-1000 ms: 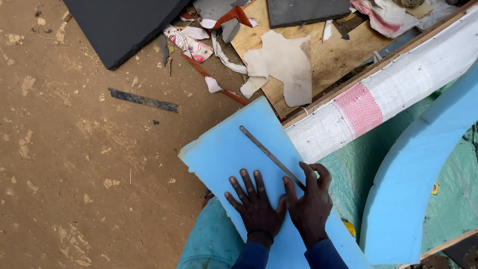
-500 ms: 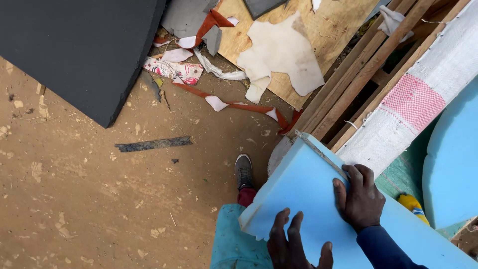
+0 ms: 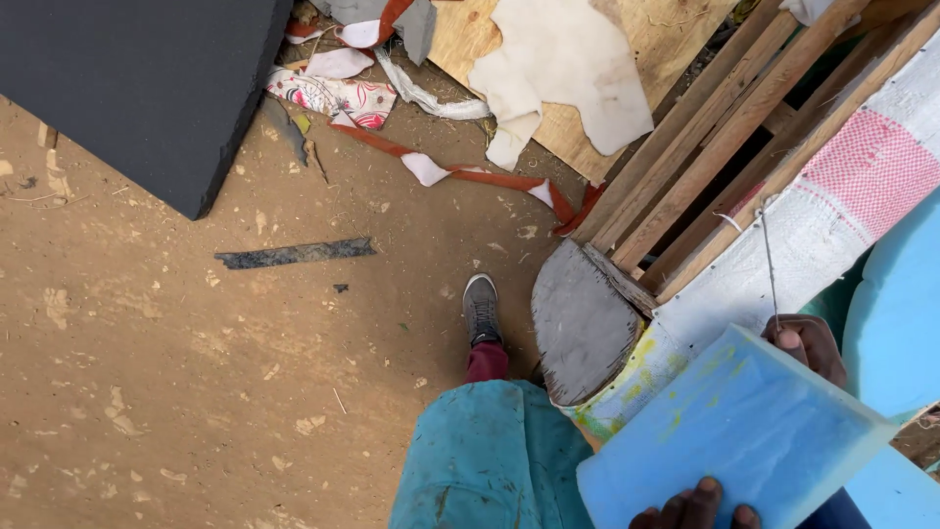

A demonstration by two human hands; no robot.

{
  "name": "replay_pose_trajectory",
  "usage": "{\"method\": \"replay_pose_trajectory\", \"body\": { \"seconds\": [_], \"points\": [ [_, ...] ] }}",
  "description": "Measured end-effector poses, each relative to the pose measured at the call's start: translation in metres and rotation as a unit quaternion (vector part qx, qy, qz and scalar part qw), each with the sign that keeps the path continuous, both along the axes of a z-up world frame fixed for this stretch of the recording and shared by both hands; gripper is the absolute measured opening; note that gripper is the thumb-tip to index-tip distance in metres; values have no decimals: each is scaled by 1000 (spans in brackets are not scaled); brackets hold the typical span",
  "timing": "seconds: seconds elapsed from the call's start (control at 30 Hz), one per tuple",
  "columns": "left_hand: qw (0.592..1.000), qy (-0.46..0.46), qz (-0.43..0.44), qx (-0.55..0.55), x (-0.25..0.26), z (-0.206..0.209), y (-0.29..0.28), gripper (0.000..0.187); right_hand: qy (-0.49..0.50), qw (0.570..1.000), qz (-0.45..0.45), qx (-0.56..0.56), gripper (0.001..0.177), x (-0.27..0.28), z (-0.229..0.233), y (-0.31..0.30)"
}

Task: The person applies a yellow liquid from a plastic bottle onto a green woven roll and a white roll. They then place a blue foam sheet onto the white roll and use a metal rod to press and smooth the foam into place.

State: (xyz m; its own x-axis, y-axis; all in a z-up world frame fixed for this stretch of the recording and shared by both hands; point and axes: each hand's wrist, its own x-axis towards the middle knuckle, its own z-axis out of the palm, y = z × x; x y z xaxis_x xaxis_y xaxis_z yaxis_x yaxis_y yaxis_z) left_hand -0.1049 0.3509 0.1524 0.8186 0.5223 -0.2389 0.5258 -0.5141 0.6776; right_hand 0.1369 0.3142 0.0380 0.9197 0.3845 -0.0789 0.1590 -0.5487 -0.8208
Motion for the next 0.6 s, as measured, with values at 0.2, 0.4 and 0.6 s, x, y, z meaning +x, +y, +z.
{"method": "replay_pose_trajectory", "body": {
  "seconds": [0.2,0.4,0.6],
  "points": [
    [989,-123,84,-20,45,44,123,76,6,997,-70,-30,23,-1,32,10],
    [985,152,35,-75,24,-69,242,66,136,965,-215,-62,22,-25,138,74],
    [974,86,22,-210,95,-52,253,89,310,905,-269,-114,36,-82,190,102]
  ]
}}
